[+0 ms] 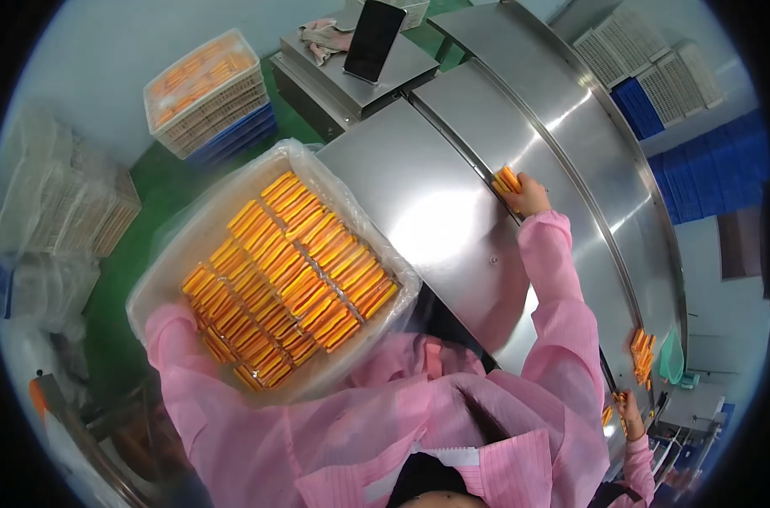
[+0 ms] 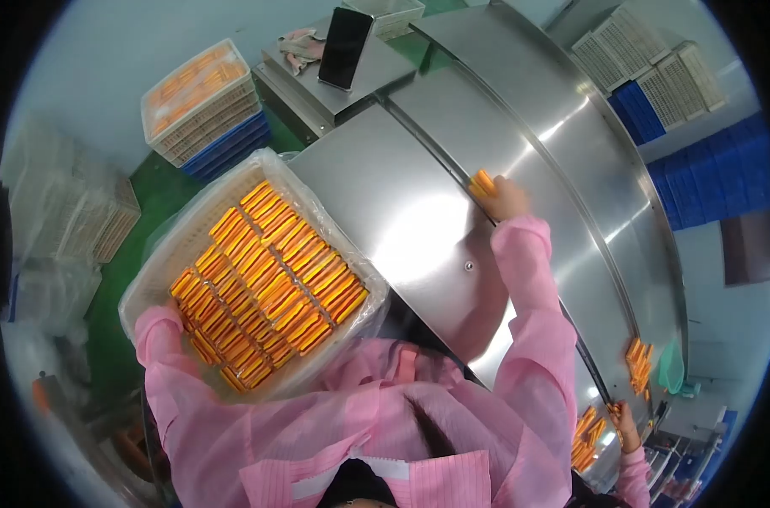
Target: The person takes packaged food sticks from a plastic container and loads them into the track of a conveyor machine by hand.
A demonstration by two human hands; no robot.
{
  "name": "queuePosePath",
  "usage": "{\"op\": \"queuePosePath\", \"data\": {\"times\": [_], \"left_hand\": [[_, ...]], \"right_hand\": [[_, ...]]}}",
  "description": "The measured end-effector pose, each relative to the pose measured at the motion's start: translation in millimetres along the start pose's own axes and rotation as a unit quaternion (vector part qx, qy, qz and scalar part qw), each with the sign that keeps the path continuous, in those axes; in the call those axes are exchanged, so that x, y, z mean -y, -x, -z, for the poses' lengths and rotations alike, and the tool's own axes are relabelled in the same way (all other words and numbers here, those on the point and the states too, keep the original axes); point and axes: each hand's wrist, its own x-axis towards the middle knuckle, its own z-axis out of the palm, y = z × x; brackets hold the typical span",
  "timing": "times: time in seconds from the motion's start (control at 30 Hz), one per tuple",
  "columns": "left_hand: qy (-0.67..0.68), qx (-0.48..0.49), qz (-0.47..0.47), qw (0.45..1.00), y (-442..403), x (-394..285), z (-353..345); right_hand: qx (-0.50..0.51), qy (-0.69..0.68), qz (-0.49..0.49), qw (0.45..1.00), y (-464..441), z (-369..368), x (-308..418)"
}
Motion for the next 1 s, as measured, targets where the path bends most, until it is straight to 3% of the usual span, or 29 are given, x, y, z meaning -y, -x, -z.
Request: {"op": "queuePosePath", "data": {"times": [0.07,0.17,0.3,0.37,0.57,0.87,1.0], "left_hand": [[0.011,-0.001,0.026,1.000,7.8,5.1,4.8],[0.023,-0.006,0.060,0.998,17.2,9.9,16.3],[0.048,-0.014,0.112,0.992,31.8,22.1,27.1],[0.063,-0.019,0.139,0.988,38.4,28.6,31.8],[0.102,-0.029,0.218,0.970,50.0,49.6,46.4],[0.145,-0.024,0.316,0.937,45.6,68.2,53.6],[0.158,-0.028,0.287,0.944,10.4,120.1,43.5]], "right_hand": [[-0.022,0.008,0.041,0.999,-3.0,-9.7,-12.5],[-0.058,-0.038,0.027,0.997,-2.1,-8.5,-7.6],[-0.021,-0.084,0.049,0.995,-14.0,-16.4,-4.4],[-0.045,-0.016,0.083,0.995,-22.1,-28.3,-3.9],[-0.093,0.000,0.058,0.994,-20.0,-24.7,6.4],[-0.061,0.005,0.068,0.996,3.8,-32.7,-6.5],[-0.076,-0.011,0.061,0.995,11.4,-42.2,-25.4]]}}
